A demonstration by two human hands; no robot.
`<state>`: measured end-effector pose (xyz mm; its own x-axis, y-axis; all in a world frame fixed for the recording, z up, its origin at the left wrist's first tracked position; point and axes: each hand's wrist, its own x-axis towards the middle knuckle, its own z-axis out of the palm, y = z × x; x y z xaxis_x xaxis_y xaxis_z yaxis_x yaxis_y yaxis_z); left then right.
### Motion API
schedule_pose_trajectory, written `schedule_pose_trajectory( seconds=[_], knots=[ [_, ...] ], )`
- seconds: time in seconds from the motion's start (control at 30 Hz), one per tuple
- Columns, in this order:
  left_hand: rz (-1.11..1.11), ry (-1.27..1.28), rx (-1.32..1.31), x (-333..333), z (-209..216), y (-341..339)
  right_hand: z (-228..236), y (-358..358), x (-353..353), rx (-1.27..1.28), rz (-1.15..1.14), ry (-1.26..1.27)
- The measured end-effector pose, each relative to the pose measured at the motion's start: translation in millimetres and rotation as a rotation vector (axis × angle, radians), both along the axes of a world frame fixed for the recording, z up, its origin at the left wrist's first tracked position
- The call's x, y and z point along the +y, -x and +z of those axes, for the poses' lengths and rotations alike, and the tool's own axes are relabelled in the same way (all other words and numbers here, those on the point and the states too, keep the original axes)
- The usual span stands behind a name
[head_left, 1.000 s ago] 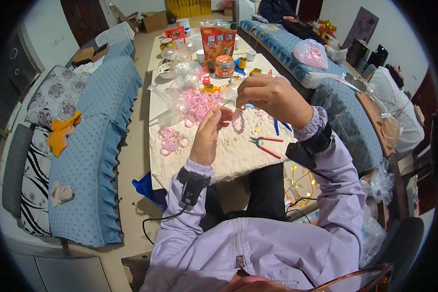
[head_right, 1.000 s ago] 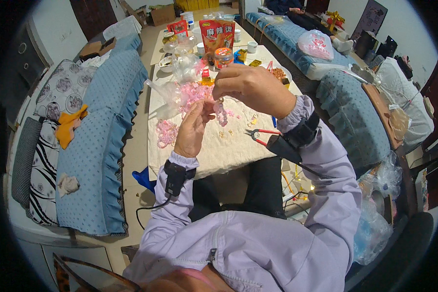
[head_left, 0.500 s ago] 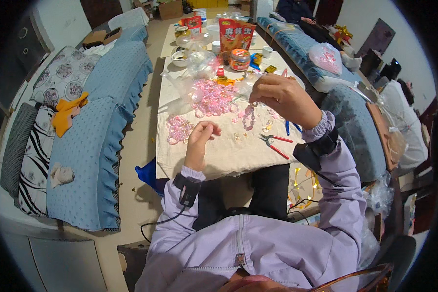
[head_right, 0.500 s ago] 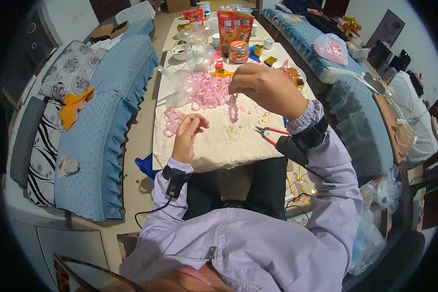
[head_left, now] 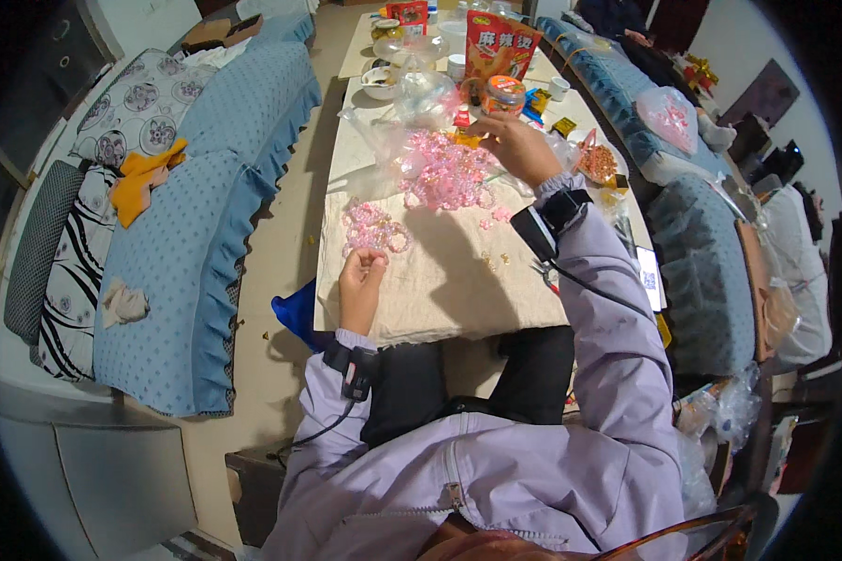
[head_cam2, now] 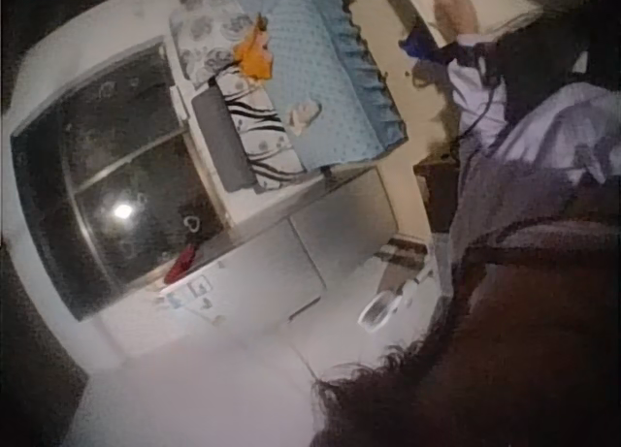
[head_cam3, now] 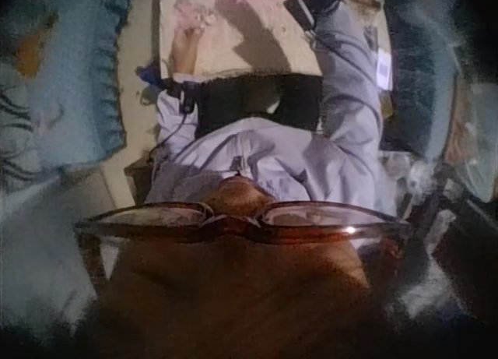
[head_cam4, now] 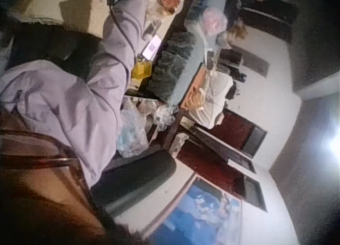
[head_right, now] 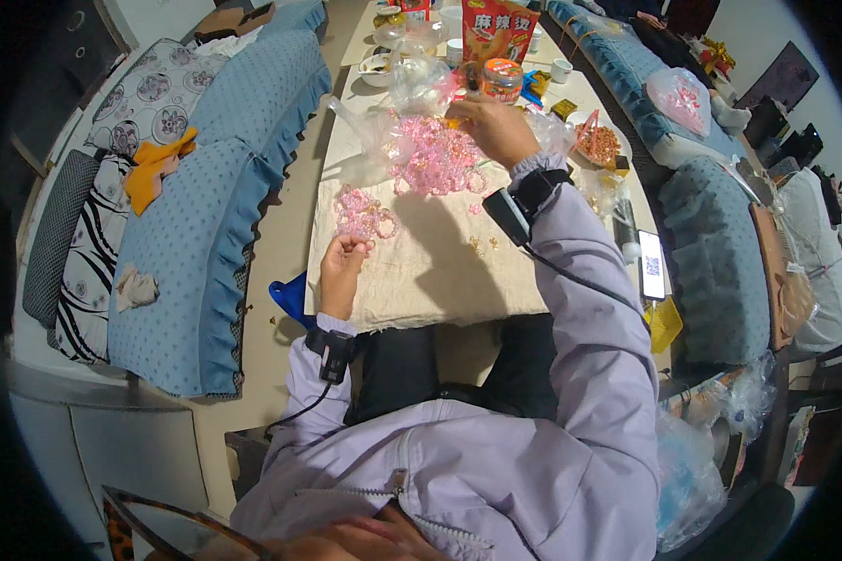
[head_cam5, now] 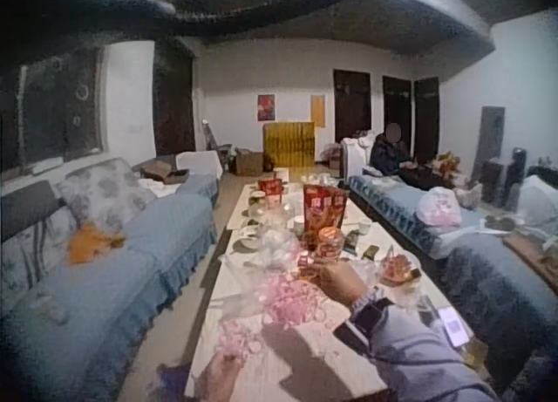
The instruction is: The person assembles small pink beaded keychains at a table, threading beads onto wire and using pliers to close loops. They repeatedly pick up beads and wire, form loops, and secure them with pliers, placing finished pieces on the table.
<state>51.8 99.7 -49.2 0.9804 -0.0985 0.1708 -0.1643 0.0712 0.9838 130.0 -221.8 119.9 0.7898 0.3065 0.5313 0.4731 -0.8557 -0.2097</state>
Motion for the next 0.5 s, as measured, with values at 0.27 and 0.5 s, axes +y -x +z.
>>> schedule_pose_trajectory(
  seconds=[0.27, 0.5],
  knots=[
    [0.299, -0.569, -0.283, 0, 3, -25, -77, 113, -47, 0.082, -0.111, -0.102],
    [0.383, -1.147, -0.373, -34, 21, -44, -137, 209, -66, 0.222, -0.391, -0.331]
  ],
)
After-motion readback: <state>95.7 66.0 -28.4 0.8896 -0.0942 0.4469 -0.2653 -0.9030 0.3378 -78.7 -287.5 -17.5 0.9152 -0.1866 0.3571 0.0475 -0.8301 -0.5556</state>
